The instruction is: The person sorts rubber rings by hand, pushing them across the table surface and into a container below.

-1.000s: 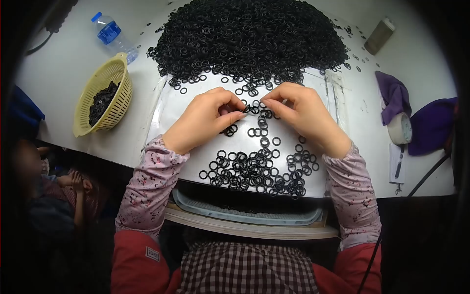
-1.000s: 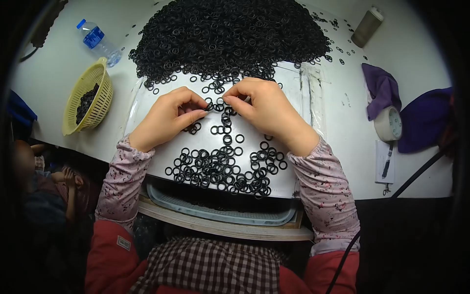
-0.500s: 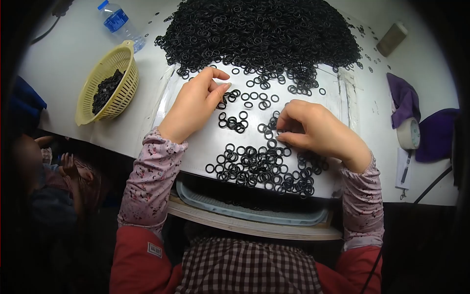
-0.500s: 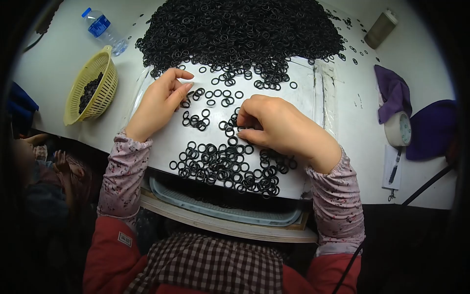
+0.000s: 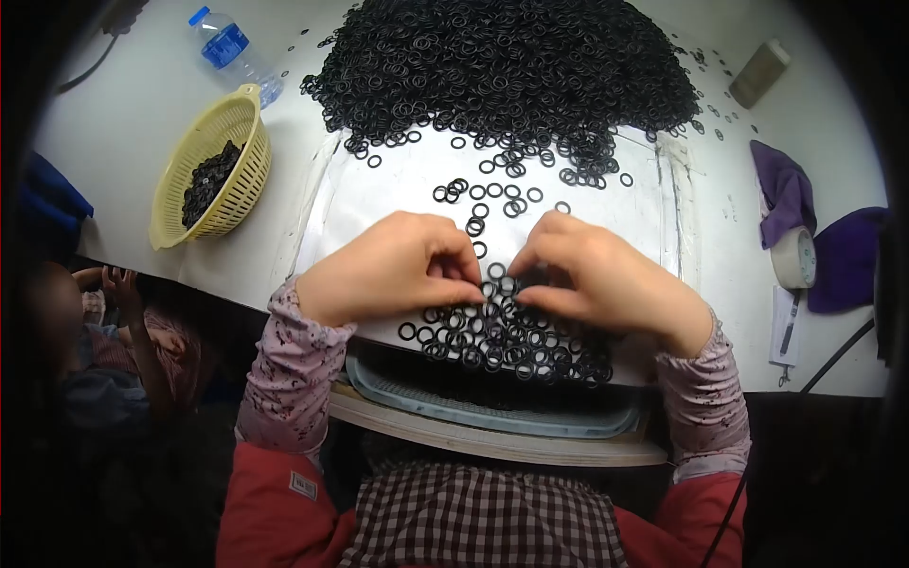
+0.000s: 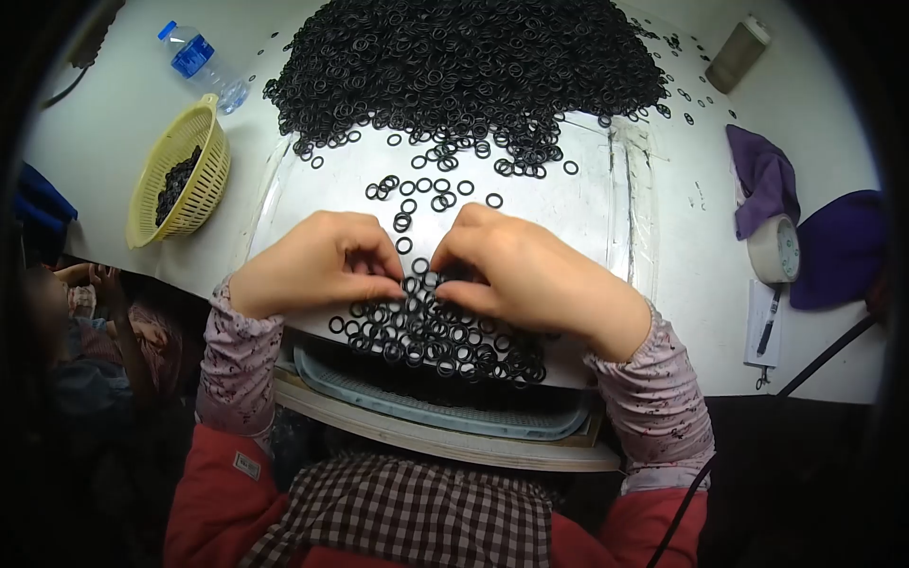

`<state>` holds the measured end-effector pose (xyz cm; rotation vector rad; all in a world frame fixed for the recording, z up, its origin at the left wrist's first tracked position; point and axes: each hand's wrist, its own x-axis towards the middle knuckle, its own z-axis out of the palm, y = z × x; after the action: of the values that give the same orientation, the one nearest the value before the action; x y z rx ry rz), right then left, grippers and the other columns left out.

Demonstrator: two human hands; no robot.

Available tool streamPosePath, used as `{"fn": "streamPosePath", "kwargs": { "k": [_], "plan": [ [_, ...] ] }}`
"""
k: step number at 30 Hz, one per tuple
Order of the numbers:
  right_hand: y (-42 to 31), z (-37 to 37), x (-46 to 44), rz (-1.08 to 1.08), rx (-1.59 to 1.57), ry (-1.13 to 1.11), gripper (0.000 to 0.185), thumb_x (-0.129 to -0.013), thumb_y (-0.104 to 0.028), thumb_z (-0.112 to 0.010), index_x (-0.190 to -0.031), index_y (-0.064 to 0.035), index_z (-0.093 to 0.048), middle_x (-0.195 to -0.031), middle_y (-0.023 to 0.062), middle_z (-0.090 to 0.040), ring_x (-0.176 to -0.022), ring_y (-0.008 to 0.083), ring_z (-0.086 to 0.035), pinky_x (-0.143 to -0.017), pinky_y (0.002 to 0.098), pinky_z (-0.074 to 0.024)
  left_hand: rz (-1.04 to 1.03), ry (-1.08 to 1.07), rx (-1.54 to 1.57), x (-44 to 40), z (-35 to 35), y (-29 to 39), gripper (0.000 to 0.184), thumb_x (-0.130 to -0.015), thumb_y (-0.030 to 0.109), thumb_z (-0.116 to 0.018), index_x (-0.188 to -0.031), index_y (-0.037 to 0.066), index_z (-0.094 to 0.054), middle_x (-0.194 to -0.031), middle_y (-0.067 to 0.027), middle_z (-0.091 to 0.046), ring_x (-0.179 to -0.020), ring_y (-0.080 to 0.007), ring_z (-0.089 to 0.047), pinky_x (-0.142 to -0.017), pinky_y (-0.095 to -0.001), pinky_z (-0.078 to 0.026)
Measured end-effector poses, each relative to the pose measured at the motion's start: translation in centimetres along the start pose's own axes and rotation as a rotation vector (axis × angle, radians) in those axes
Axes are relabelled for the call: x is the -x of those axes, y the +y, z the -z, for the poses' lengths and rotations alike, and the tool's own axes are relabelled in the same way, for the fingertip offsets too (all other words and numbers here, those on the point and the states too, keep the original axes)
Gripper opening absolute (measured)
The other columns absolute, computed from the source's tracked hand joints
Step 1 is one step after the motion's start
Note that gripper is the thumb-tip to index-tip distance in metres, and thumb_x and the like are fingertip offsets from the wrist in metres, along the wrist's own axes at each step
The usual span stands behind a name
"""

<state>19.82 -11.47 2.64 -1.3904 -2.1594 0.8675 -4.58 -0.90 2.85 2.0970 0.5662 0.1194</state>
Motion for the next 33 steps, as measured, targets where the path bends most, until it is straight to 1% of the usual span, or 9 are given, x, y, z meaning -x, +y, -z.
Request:
{"fn": "streamPosePath", "kwargs": {
  "k": [4,8,10,14,18,23,26,30,33],
  "plan": [
    [-1.8,0.0,0.7,0.016,-0.07,-0.167,0.024,-0.088,-0.017,-0.077,-0.106,-0.0018,-0.071,-0.107,0.0142,-0.062,-0.093,0.0334,-0.068,-0.083,0.0404,-0.0556,0.054,-0.203,0.059,0.5,-0.1,1.1,0.012,-0.089,0.011,-0.08,-0.094,0.001,-0.075,-0.082,-0.0014,-0.066,-0.07,-0.0084,-0.059,-0.063,-0.0245,-0.049],
    [-2.0,0.8,0.6,0.009,-0.224,-0.3,0.025,-0.088,-0.021,-0.079,-0.106,-0.0029,-0.074,-0.102,0.0138,-0.068,-0.093,0.0289,-0.07,-0.082,0.0362,-0.056,0.0,-0.011,0.004,-0.2,0.2,0.5,0.015,-0.09,0.013,-0.078,-0.101,0.004,-0.072,-0.1,-0.005,-0.065,-0.086,-0.0115,-0.061,-0.076,-0.0272,-0.05],
    [-0.9,1.5,-0.3,-0.053,-0.217,-0.083,0.028,-0.088,-0.022,-0.08,-0.108,-0.0037,-0.075,-0.104,0.0146,-0.07,-0.088,0.0211,-0.071,-0.073,0.0341,-0.0566,-0.131,0.289,-0.081,-0.7,-0.5,-0.8,0.02,-0.09,0.014,-0.076,-0.107,0.005,-0.071,-0.112,-0.0078,-0.062,-0.098,-0.0151,-0.06,-0.086,-0.0295,-0.05],
    [5.7,1.0,-1.8,0.001,0.538,0.707,0.046,-0.089,-0.025,-0.078,-0.129,-0.0037,-0.068,-0.135,0.0207,-0.061,-0.122,0.0338,-0.061,-0.101,0.0411,-0.0506,-0.229,0.481,-0.341,-2.3,-1.9,-2.6,0.037,-0.088,0.013,-0.073,-0.123,0.004,-0.067,-0.141,-0.0167,-0.056,-0.133,-0.0283,-0.051,-0.111,-0.0373,-0.042],
    [6.0,0.3,-1.6,-0.075,0.558,0.5,0.053,-0.089,-0.029,-0.077,-0.134,-0.0024,-0.066,-0.149,0.0278,-0.051,-0.14,0.0418,-0.047,-0.115,0.0474,-0.0399,-0.252,0.204,-0.04,-1.9,-2.1,-0.7,0.042,-0.087,0.012,-0.073,-0.128,0.003,-0.066,-0.14,-0.0188,-0.06,-0.134,-0.031,-0.053,-0.112,-0.0401,-0.043],
    [3.4,0.7,-1.7,0.032,-0.067,0.404,0.026,-0.097,-0.009,-0.065,-0.121,-0.004,-0.073,-0.119,0.0151,-0.074,-0.106,0.0297,-0.073,-0.091,0.0346,-0.0575,-0.073,-0.011,0.272,-1.3,-1.6,-0.1,0.025,-0.098,0.01,-0.066,-0.12,-0.001,-0.068,-0.113,-0.0107,-0.073,-0.099,-0.0142,-0.068,-0.09,-0.0289,-0.054],
    [3.2,1.4,-2.0,-0.137,-0.093,0.542,0.026,-0.097,-0.01,-0.065,-0.121,-0.0037,-0.073,-0.116,0.0157,-0.075,-0.103,0.0294,-0.073,-0.09,0.0358,-0.0577,-0.049,0.22,0.186,-2.1,-1.6,-0.6,0.025,-0.098,0.011,-0.065,-0.12,-0.001,-0.068,-0.11,-0.0087,-0.071,-0.098,-0.0131,-0.067,-0.088,-0.0283,-0.054],
    [4.7,0.9,-2.1,0.11,0.203,0.479,0.027,-0.097,-0.01,-0.066,-0.122,-0.0034,-0.073,-0.114,0.0153,-0.075,-0.095,0.024,-0.074,-0.085,0.0329,-0.0579,-0.106,0.461,-0.068,-4.2,-1.5,-2.0,0.032,-0.098,0.012,-0.064,-0.128,-0.001,-0.064,-0.122,-0.0108,-0.065,-0.106,-0.0169,-0.065,-0.086,-0.0287,-0.053],
    [3.2,1.6,-1.6,-0.122,-0.154,0.446,0.026,-0.098,-0.012,-0.066,-0.121,-0.0021,-0.073,-0.107,0.0137,-0.077,-0.093,0.0213,-0.073,-0.084,0.0324,-0.0574,-0.214,0.447,-0.227,-6.3,-0.6,-3.0,0.035,-0.098,0.017,-0.066,-0.13,0.003,-0.064,-0.122,-0.0128,-0.063,-0.112,-0.0217,-0.062,-0.088,-0.0316,-0.052]
  ]
}}
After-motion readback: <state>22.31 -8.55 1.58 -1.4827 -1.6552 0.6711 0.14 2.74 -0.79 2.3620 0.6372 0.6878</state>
